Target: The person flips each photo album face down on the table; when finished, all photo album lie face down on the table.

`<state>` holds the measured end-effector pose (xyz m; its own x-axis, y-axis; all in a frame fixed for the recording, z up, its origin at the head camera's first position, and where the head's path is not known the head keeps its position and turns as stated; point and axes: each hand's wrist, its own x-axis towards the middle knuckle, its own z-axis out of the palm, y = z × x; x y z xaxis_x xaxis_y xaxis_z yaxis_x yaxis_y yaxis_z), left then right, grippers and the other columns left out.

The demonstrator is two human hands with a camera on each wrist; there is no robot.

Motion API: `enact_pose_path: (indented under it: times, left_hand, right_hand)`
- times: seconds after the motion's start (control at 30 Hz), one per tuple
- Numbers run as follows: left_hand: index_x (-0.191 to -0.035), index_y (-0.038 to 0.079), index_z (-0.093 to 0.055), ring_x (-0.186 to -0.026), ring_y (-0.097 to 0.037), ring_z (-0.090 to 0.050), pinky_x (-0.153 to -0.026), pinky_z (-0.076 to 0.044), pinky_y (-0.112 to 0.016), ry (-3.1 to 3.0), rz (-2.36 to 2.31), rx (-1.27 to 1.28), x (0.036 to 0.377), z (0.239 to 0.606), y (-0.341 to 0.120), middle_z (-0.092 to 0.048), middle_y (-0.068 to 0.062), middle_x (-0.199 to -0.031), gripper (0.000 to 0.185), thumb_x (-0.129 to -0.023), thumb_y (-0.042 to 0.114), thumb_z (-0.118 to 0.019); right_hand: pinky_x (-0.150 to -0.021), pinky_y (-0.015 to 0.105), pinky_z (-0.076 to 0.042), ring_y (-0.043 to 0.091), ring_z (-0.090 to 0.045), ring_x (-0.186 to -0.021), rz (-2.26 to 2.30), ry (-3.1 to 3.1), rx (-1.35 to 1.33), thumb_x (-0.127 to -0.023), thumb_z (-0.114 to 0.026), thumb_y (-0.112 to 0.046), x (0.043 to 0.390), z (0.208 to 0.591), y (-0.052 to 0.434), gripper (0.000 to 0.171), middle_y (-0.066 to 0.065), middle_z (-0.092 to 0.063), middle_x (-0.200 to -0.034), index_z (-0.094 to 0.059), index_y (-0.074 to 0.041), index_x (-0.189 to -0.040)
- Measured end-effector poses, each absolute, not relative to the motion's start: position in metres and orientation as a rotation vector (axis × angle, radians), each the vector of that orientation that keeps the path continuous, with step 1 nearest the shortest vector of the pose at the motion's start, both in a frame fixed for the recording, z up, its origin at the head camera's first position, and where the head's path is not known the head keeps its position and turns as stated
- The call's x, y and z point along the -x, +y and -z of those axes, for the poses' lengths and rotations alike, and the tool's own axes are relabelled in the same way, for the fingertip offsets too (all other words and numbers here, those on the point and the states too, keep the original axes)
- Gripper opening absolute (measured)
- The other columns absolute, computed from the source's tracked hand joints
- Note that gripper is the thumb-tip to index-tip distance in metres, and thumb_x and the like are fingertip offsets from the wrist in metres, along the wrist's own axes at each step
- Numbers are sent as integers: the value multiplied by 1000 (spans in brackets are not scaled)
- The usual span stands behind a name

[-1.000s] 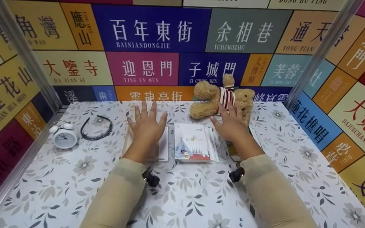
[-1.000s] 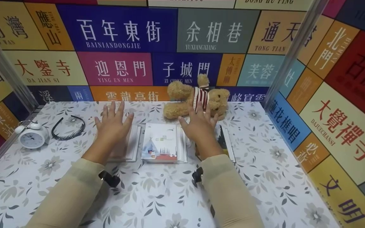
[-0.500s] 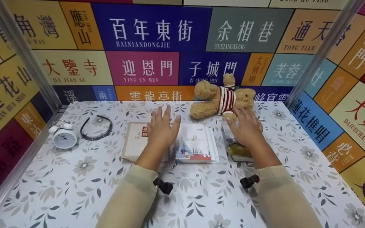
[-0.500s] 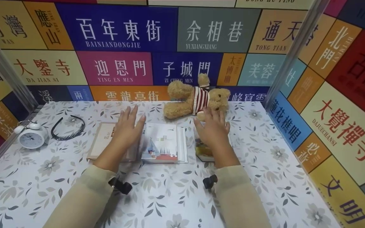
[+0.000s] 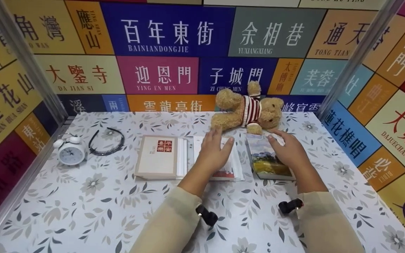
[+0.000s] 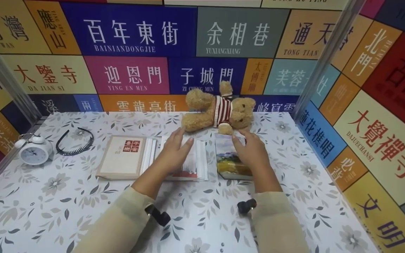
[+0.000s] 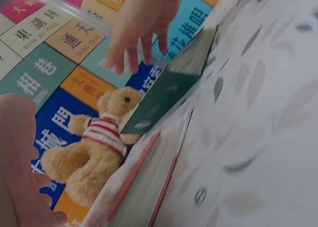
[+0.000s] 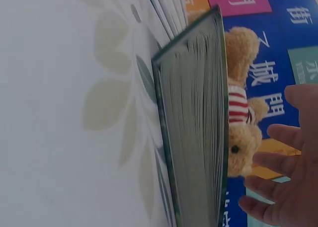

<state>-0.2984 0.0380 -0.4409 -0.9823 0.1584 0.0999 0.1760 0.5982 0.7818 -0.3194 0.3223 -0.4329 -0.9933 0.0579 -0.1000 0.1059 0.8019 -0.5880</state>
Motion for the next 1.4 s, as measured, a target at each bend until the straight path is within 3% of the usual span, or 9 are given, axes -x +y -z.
enact_pose_path:
  times: [0.27,0.47,0.7,0.9,1.13,1.27,1.4]
  left_hand:
    - [-172,22,-24,-166,-33,-24,-135,-27,-54,-2816,1466,365,293,446,75,-25,-9,-179,76,-109,58,-46]
    - [-172,19,-25,-164,-30,-32,-134,-30,-46,-2825,1565,380,284,453,106,-29,-9,-178,79,-107,48,-58]
    - [-173,12,-17,-165,-27,-29,-136,-26,-40,-2850,1851,382,276,463,120,-27,-13,-178,91,-100,31,-68]
    - [-168,10,-29,-153,-24,-46,-132,-33,-40,-2721,2006,451,276,471,122,-50,-14,-165,83,-95,10,-69]
    - [-162,16,-43,-146,-25,-54,-129,-39,-41,-2749,1983,370,275,476,125,-62,-10,-154,71,-97,13,-72]
    - [-159,19,-46,-146,-25,-55,-129,-38,-42,-2711,2041,363,273,475,126,-64,-9,-152,66,-98,11,-71]
    - [-163,19,-42,-149,-24,-52,-130,-36,-40,-2715,2050,377,270,476,125,-61,-7,-156,68,-100,10,-68]
  right_hand:
    - [-123,71,-36,49,-29,-160,1047,2820,-145,-99,-40,-83,321,446,353,96,19,-23,-178,-28,-20,-171]
    - [-124,70,-34,52,-30,-159,1079,2796,-138,-105,-46,-71,320,456,367,88,24,-27,-176,-29,-14,-170]
    - [-129,69,-28,50,-25,-161,1185,2653,-147,-108,-50,-61,317,461,369,83,24,-24,-177,-25,-13,-171]
    - [-130,68,-25,50,-23,-162,1179,2605,-102,-108,-58,-52,316,458,373,83,22,-21,-178,-22,-14,-172]
    - [-129,72,-24,54,-21,-162,1009,2604,-36,-99,-73,-53,312,458,378,87,32,-22,-174,-32,-24,-170]
    - [-130,72,-18,56,-12,-163,1023,2584,55,-100,-73,-49,311,460,380,84,29,-13,-178,-34,-21,-169]
    - [-130,72,-20,56,-12,-162,1004,2599,106,-101,-72,-49,312,461,378,84,23,-9,-180,-35,-17,-169]
